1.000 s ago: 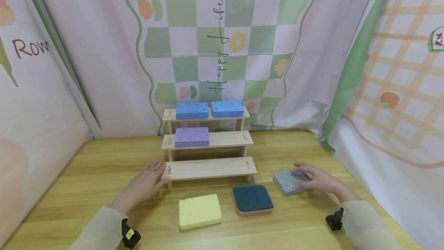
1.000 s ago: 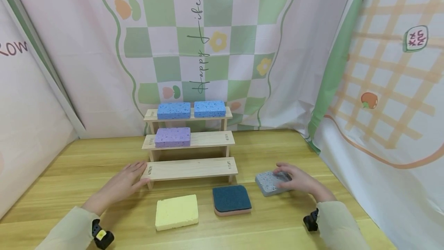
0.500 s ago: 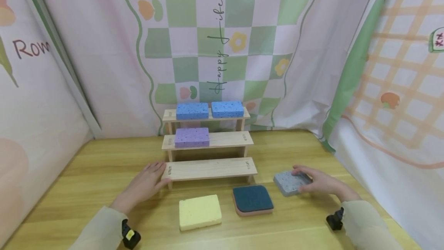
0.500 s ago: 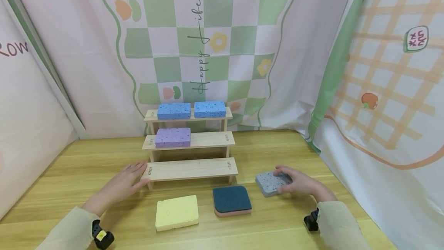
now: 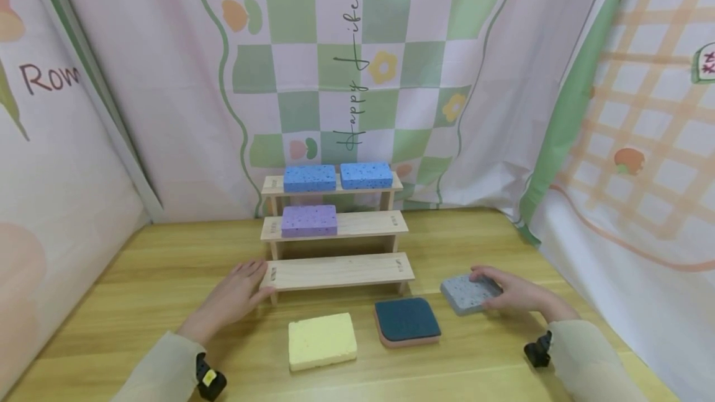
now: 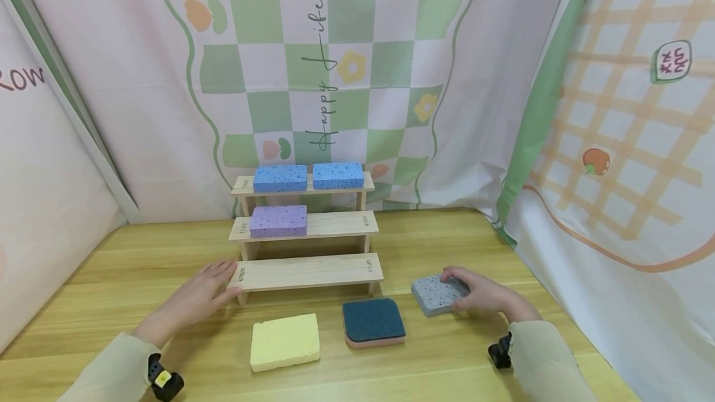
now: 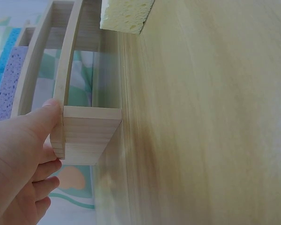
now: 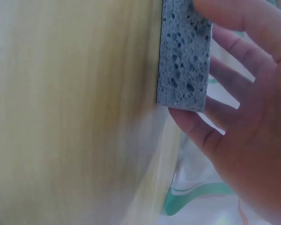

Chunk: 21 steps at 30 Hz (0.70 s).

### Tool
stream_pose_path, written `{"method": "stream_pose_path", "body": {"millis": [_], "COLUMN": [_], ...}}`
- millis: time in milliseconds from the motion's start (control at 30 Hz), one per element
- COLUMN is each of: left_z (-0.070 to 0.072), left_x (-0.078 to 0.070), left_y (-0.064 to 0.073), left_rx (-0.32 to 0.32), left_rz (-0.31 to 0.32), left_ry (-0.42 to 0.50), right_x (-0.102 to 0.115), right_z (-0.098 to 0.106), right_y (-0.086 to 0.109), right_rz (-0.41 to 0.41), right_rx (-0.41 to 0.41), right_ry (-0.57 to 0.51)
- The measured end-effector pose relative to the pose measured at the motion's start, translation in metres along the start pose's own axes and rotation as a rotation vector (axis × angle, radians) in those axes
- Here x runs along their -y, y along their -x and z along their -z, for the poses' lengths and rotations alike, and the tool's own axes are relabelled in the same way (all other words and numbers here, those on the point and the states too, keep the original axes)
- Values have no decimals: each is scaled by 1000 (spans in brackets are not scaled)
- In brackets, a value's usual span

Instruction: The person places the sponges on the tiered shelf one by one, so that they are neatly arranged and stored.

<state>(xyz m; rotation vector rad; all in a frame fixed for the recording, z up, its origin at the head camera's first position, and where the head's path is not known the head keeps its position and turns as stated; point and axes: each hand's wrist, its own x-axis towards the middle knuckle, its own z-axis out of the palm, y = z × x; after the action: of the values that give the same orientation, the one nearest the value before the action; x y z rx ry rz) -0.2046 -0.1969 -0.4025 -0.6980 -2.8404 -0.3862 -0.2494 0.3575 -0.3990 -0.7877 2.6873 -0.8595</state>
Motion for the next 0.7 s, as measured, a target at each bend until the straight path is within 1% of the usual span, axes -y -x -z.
{"method": "stream_pose_path", "body": {"millis": [200,300,400,533,700], "left_z": [-1,-1,-1,-1,-1], "left_x": [0,0,0,0,-1], "left_y": [0,0,-1,-1,-1], "left_rx": [-5,-8,-12,-14,-13], "left_rz": [-4,-7,-8,-8,-7], "left_ry": [0,0,-2,-3,-2], "right_x": [4,4,2,-1,-2], "right_z": [0,0,0,1,2], "right_y": [-1,-1,-1,-1,-1], "right_rz": [-15,0,33,73,63], "right_rx": [10,6,-10,-41,-65], "right_ry": [-6,-4,11,61,90]}}
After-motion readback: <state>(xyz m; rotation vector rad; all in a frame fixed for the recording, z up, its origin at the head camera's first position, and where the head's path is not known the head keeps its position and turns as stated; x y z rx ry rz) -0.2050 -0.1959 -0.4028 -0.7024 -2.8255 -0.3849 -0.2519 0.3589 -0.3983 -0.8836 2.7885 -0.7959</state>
